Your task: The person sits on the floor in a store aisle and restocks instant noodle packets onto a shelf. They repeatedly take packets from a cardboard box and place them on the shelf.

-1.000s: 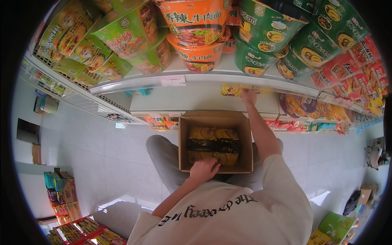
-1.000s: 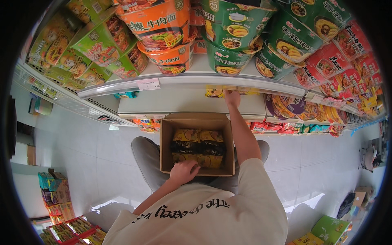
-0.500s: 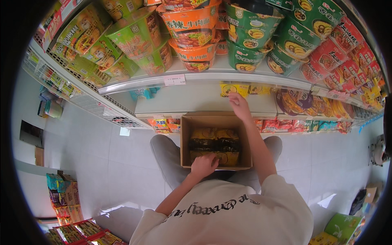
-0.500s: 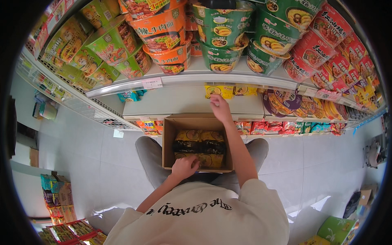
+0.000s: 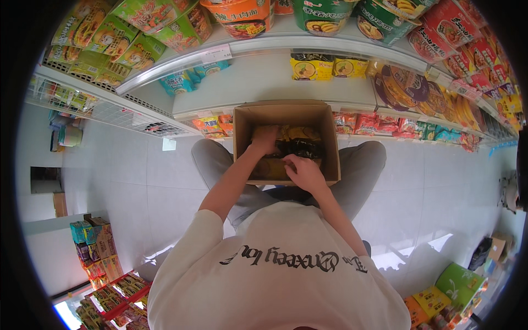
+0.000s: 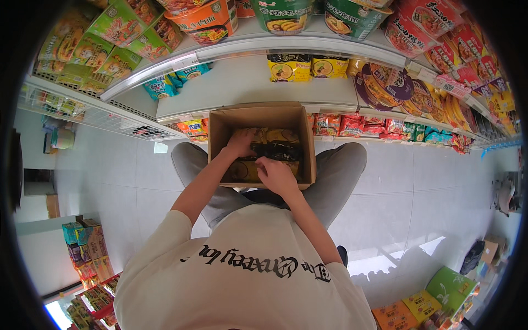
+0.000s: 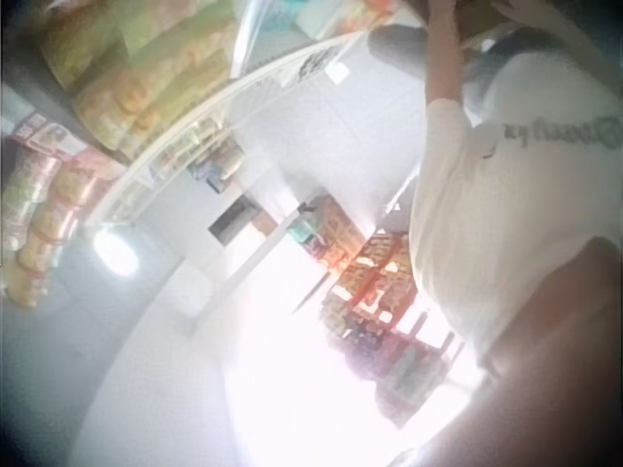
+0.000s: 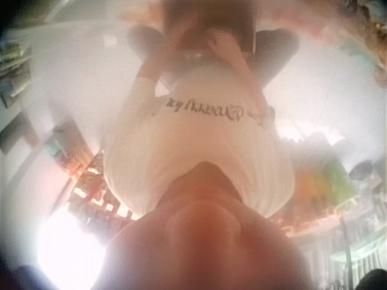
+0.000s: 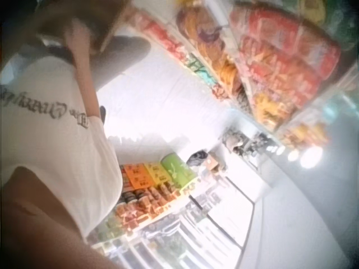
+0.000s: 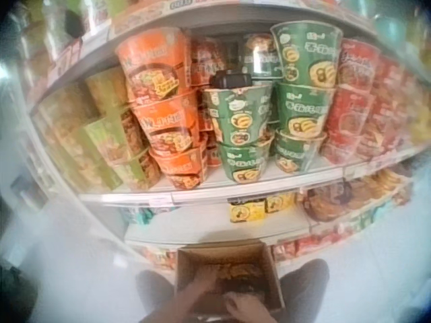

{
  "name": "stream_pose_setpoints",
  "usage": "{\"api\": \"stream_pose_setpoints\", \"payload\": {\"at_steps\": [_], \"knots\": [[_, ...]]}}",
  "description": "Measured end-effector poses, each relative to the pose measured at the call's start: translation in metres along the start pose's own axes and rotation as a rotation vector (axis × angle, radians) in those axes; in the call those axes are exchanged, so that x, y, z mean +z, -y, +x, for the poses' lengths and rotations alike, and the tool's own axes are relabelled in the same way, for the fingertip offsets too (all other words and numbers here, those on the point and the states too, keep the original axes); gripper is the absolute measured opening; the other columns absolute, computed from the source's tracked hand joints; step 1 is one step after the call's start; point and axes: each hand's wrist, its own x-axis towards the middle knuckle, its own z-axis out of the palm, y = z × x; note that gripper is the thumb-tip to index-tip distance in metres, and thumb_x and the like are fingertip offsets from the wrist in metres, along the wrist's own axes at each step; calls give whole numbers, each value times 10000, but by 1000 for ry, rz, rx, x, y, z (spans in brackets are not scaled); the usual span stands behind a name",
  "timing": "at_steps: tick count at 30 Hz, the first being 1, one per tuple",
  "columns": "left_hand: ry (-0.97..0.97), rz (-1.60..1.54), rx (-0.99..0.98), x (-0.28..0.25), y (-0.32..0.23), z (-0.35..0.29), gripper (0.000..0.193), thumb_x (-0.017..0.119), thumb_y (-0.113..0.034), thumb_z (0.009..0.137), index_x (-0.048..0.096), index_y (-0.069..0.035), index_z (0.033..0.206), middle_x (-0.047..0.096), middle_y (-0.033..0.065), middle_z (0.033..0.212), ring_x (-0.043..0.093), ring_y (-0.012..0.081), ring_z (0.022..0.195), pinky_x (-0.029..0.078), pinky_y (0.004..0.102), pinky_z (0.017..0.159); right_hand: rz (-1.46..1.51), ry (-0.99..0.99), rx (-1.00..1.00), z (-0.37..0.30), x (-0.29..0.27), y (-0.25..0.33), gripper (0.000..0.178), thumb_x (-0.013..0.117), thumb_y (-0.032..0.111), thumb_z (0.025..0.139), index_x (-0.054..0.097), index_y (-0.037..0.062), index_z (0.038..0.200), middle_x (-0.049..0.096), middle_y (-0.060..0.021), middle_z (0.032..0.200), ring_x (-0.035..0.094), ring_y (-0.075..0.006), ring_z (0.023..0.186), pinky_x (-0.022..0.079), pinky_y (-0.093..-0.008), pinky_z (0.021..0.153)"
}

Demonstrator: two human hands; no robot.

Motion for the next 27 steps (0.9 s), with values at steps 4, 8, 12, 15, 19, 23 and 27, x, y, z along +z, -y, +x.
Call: {"api": "stream_pose_setpoints", "payload": {"at_steps": [4, 8, 12, 15, 19, 23, 27], "knots": [[58, 98, -148, 54, 15, -2, 1124, 895, -461, 603, 332, -48, 1484, 361, 230, 1520, 376, 423, 1398, 411, 584, 1068, -7, -21, -1, 0, 0, 1, 187, 626, 142, 888, 648, 53, 1052, 716, -150, 917, 691, -354, 852, 551, -449, 745], [52, 175, -173, 75, 12, -6, 1156, 896, -475, 597, 309, -52, 1499, 311, 241, 1542, 326, 435, 1431, 401, 600, 1072, 0, -40, -21, -3, 0, 0, 186, 621, 139, 887, 646, 53, 1051, 709, -155, 910, 685, -363, 846, 547, -457, 738], [77, 142, -227, 69, 22, -2, 1158, 895, -464, 599, 305, -33, 1496, 294, 245, 1547, 309, 439, 1442, 401, 594, 1075, 16, -40, -32, -3, 0, 6, 170, 618, 135, 886, 643, 54, 1033, 703, -156, 897, 681, -368, 838, 543, -464, 731], [-9, 100, -281, 32, 11, -7, 1103, 900, -401, 611, 328, -94, 1502, 310, 233, 1533, 311, 440, 1435, 413, 585, 1069, -5, -44, -19, -1, -1, 3, 171, 624, 129, 883, 646, 50, 1033, 708, -150, 893, 685, -357, 824, 543, -451, 728], [-26, 76, -278, 36, 11, -9, 1078, 905, -253, 639, 311, -290, 1538, 422, 180, 1458, 430, 406, 1343, 510, 568, 964, -26, -29, 3, 1, -1, 2, 198, 636, 116, 880, 653, 42, 1062, 720, -141, 893, 698, -331, 806, 547, -423, 728], [-39, 45, -210, 23, 8, -11, 819, 870, -217, 660, 494, -228, 1387, 578, 207, 1282, 579, 397, 1181, 553, 505, 901, -4, -22, 26, 1, -1, 0, 207, 639, 118, 879, 651, 34, 1067, 723, -142, 891, 703, -326, 816, 549, -422, 742], [-47, 56, -256, 9, 1, -10, 379, 797, -161, 716, 688, -130, 1078, 694, 198, 1012, 692, 390, 958, 576, 485, 831, 52, -67, 97, 4, 4, -6, 240, 646, 124, 869, 646, 16, 1083, 724, -158, 900, 705, -332, 847, 553, -430, 769]]}}
